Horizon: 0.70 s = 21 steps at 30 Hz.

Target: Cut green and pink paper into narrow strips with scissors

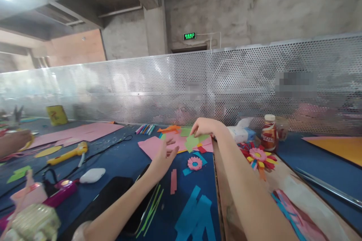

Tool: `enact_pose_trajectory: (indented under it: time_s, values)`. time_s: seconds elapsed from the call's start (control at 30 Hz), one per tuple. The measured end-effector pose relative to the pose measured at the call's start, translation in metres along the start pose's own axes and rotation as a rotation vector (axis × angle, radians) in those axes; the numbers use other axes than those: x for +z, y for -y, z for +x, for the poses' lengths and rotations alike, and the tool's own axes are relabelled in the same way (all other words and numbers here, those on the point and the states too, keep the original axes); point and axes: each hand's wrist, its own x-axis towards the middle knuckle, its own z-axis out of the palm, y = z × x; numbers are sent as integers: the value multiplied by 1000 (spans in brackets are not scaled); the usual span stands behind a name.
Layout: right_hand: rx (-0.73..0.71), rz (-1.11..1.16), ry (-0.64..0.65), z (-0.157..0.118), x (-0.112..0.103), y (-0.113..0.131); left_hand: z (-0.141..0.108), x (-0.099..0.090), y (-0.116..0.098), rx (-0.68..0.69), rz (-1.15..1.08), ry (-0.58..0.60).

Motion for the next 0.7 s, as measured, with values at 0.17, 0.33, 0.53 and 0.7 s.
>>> enact_pose_trajectory:
  time_s: [0.17, 0.33, 0.53, 0.7]
  values:
    - [-139, -105, 138, -4, 4, 48, -1, 0, -9, -7, -187, 113]
    - [-135, -125, 62, -8, 6, 62, 0, -3, -13, -104, -243, 53]
    - [-81, -114, -49, -16, -4, 45, 0, -1, -9, -145, -311, -24]
    - [-57, -123, -21, -15, -5, 39, -3, 2, -11, -141, -327, 3]
